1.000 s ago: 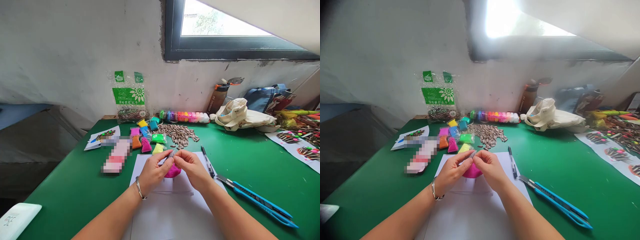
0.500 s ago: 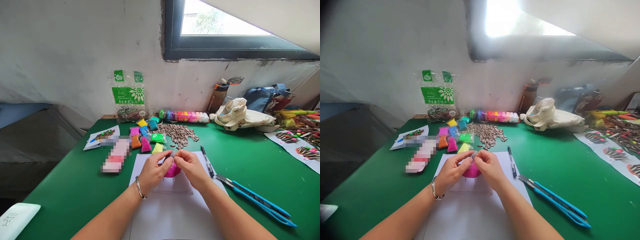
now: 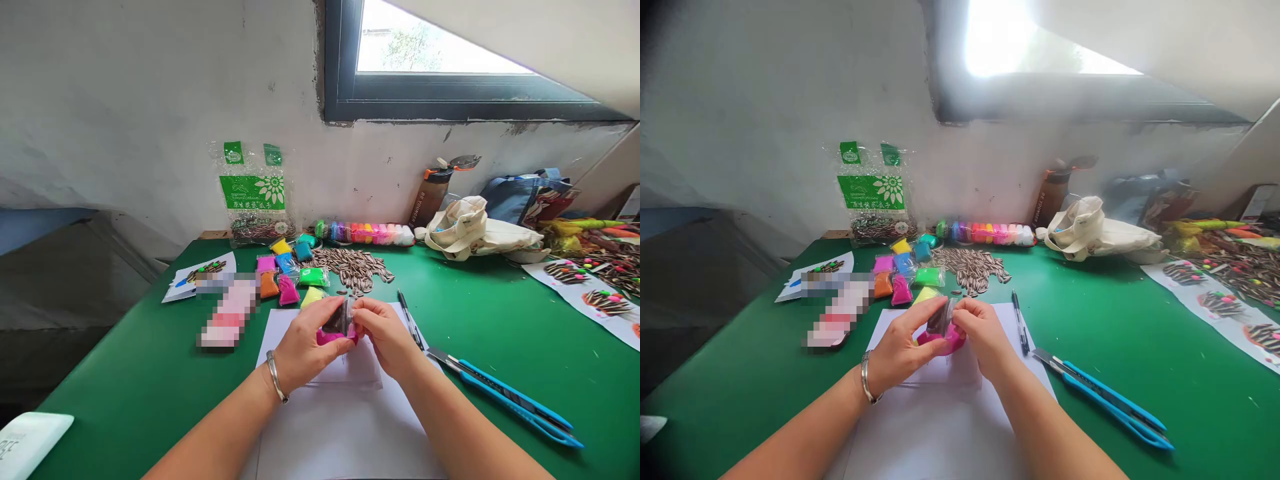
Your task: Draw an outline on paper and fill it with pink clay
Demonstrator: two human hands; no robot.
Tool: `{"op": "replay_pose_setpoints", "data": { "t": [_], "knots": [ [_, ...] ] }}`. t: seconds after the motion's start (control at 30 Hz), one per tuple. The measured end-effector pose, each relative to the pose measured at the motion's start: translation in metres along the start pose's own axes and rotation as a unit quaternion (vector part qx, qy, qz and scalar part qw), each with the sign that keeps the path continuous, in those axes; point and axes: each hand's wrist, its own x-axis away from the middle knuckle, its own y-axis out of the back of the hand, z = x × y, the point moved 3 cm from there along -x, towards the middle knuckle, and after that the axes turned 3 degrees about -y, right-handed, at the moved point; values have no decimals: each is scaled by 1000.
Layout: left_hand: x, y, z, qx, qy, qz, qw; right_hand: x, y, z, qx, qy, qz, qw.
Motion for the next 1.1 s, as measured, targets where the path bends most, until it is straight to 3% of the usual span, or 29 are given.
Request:
{"op": "replay_pose_setpoints", "data": {
  "t": [0.57,0.8,1.1],
  "knots": [
    [2,4,0,-66,-48,-59,995,-2,10,8,124,80,-20,989],
    [0,7,5,-85,-37,-83,992,2,7,13,92,116,1,989],
    [0,7,5,-103,-51,-93,989,3,5,13,79,62,29,995]
  ]
}}
